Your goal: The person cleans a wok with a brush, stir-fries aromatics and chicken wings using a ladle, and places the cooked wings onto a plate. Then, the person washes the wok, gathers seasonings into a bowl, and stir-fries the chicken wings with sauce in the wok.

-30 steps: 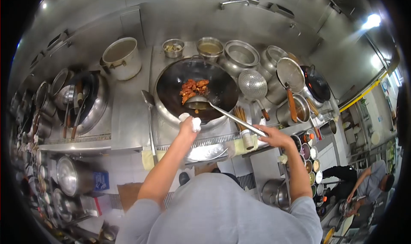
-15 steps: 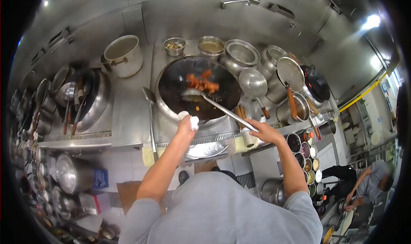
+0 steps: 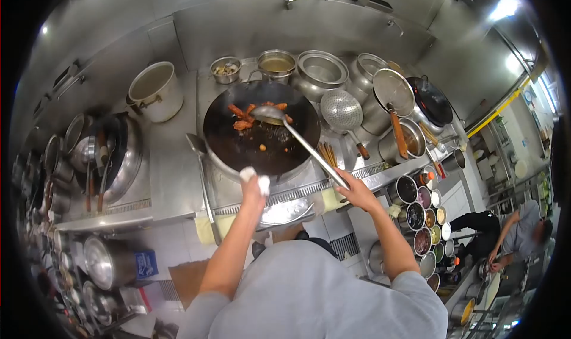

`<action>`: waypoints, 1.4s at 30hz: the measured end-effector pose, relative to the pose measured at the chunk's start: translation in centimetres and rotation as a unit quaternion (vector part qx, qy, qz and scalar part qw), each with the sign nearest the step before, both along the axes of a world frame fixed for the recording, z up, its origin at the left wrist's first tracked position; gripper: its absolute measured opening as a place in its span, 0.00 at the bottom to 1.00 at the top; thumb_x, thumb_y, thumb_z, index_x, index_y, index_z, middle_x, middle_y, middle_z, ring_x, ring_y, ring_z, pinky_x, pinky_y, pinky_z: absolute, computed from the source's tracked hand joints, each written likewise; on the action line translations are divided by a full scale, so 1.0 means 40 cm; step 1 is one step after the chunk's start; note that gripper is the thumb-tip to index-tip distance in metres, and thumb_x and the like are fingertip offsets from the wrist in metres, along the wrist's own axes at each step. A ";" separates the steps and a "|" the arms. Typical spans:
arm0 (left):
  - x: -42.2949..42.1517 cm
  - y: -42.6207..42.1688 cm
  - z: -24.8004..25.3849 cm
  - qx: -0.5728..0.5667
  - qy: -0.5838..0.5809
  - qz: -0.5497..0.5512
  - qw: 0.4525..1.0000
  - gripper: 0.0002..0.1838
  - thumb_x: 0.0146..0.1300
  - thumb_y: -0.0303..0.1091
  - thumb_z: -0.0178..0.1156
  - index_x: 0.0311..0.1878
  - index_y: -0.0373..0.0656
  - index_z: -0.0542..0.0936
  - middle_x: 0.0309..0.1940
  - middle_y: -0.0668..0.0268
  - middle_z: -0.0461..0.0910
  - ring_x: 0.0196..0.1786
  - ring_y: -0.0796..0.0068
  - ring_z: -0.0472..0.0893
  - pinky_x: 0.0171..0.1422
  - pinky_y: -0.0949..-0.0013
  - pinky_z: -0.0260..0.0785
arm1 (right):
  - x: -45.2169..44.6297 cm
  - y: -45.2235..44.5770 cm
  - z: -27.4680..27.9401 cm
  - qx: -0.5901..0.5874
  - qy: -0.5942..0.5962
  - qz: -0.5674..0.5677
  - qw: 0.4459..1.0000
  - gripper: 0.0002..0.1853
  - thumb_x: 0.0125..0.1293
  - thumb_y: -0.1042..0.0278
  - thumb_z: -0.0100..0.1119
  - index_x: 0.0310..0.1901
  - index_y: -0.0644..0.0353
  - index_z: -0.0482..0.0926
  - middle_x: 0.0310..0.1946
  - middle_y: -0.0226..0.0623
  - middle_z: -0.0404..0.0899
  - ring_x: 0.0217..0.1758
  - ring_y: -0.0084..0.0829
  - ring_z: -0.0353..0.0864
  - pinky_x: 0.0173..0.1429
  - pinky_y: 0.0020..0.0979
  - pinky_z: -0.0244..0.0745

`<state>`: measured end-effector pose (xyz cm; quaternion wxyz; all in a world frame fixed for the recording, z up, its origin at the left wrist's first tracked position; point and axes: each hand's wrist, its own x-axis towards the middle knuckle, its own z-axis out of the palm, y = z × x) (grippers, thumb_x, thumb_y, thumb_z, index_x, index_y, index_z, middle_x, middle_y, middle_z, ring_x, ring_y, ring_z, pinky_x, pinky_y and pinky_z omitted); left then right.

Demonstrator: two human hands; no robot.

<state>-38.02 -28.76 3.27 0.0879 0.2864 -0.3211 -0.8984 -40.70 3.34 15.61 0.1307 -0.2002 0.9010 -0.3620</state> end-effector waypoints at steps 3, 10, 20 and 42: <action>-0.125 -0.045 -0.046 -0.020 -0.041 -0.017 0.999 0.05 0.68 0.30 0.54 0.45 0.51 0.71 0.33 0.69 0.77 0.28 0.71 0.78 0.23 0.65 0.69 | -0.016 -0.046 -0.092 -0.034 0.020 -0.059 0.997 0.34 0.66 0.66 0.60 0.73 0.48 0.60 0.47 0.55 0.82 0.46 0.46 0.84 0.54 0.41 0.75; -0.104 -0.055 0.073 0.162 -0.098 -0.060 0.980 0.07 0.69 0.40 0.53 0.35 0.52 0.72 0.25 0.69 0.75 0.23 0.68 0.75 0.19 0.62 0.63 | 0.001 -0.239 0.021 -0.004 -0.211 -0.136 0.968 0.36 0.67 0.63 0.56 0.75 0.48 0.55 0.35 0.60 0.81 0.38 0.61 0.81 0.46 0.52 0.74; -0.147 -0.023 -0.087 0.033 -0.024 -0.090 0.995 0.02 0.73 0.37 0.47 0.42 0.53 0.68 0.28 0.68 0.74 0.25 0.68 0.76 0.19 0.62 0.62 | 0.001 0.006 0.049 0.032 -0.078 0.080 0.993 0.33 0.69 0.59 0.57 0.74 0.44 0.58 0.31 0.44 0.80 0.30 0.38 0.77 0.36 0.38 0.74; -0.041 0.001 0.098 0.112 -0.078 -0.061 0.989 0.09 0.76 0.41 0.43 0.48 0.48 0.69 0.33 0.63 0.76 0.31 0.67 0.77 0.28 0.59 0.68 | 0.034 -0.091 0.272 0.129 -0.181 0.074 0.972 0.35 0.68 0.67 0.56 0.75 0.44 0.57 0.29 0.35 0.78 0.16 0.24 0.71 0.20 0.29 0.68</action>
